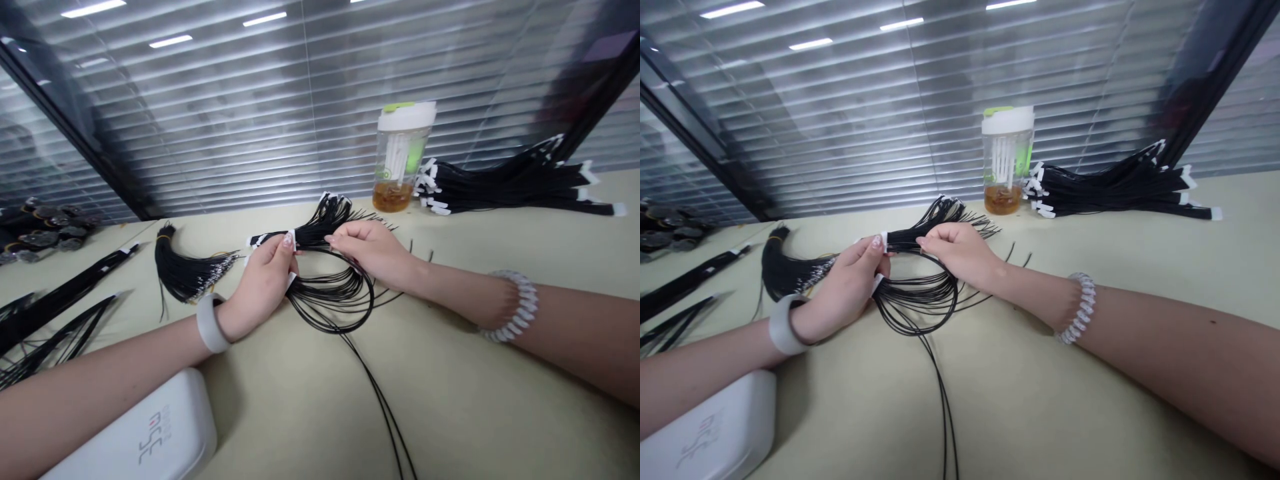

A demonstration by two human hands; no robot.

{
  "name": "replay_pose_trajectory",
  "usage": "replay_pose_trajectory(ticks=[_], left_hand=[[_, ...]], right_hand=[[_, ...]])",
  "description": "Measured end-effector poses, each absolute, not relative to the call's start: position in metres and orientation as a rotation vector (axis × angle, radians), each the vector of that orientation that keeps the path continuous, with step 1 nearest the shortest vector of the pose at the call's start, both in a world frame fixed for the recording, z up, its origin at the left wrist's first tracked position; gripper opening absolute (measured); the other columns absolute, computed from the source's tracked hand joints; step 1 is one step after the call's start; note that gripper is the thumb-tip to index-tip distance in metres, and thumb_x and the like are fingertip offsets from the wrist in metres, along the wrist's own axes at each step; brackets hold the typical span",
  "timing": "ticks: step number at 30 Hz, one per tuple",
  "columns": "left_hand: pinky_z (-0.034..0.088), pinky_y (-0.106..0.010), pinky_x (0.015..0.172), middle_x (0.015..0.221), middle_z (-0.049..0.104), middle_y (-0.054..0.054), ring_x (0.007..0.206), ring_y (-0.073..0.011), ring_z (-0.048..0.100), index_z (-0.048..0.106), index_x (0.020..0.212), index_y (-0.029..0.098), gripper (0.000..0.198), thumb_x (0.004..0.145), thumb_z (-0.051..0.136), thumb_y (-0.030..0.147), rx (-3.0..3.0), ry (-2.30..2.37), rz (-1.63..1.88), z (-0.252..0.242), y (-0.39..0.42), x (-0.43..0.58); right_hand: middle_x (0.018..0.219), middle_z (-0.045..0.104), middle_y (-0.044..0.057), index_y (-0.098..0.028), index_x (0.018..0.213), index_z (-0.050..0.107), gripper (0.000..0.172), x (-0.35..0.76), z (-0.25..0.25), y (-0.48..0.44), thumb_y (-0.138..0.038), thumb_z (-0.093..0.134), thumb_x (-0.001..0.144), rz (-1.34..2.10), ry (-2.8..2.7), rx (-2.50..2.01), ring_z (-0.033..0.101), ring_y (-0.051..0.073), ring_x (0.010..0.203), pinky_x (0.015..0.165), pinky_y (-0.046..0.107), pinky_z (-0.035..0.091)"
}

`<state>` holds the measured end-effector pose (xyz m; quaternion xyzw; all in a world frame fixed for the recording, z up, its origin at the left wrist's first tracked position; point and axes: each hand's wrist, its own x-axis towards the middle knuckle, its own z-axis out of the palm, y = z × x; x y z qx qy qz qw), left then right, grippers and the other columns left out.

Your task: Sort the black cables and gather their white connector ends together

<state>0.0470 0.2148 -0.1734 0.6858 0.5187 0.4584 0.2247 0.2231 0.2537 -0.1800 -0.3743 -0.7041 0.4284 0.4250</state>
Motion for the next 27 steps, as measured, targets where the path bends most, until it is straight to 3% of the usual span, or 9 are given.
replay_pose_trajectory(ticks=[7,19,27], left_hand=[[0.031,-0.024,0.051,0.053,0.038,0.003,0.051,-0.0121,0.036,0.043,0.057,0.019,0.037,0.09,0.036,0.033,1.992,1.389,1.097,-0.167,0.211,0.05],[0.03,-0.023,0.05,0.052,0.039,0.004,0.05,-0.0108,0.036,0.042,0.055,0.018,0.035,0.087,0.039,0.031,2.068,1.355,1.012,-0.168,0.213,0.051],[0.031,-0.023,0.05,0.054,0.041,0.003,0.051,-0.0117,0.037,0.045,0.058,0.018,0.037,0.088,0.038,0.04,1.92,1.35,1.084,-0.171,0.214,0.048]], right_hand=[[0.059,0.047,-0.004,-0.015,0.074,0.059,0.024,0.222,-0.182,0.254,-0.038,0.057,0.079,0.943,-1.958,-0.858,0.038,0.008,0.053,0.05,0.022,0.029],[0.055,0.044,-0.006,-0.017,0.071,0.059,0.021,0.216,-0.183,0.247,-0.033,0.053,0.082,0.791,-2.004,-0.876,0.037,0.007,0.051,0.048,0.021,0.027],[0.056,0.052,-0.004,-0.016,0.078,0.061,0.016,0.232,-0.162,0.266,-0.03,0.053,0.078,1.033,-2.2,-0.818,0.047,0.007,0.045,0.045,0.019,0.036]])
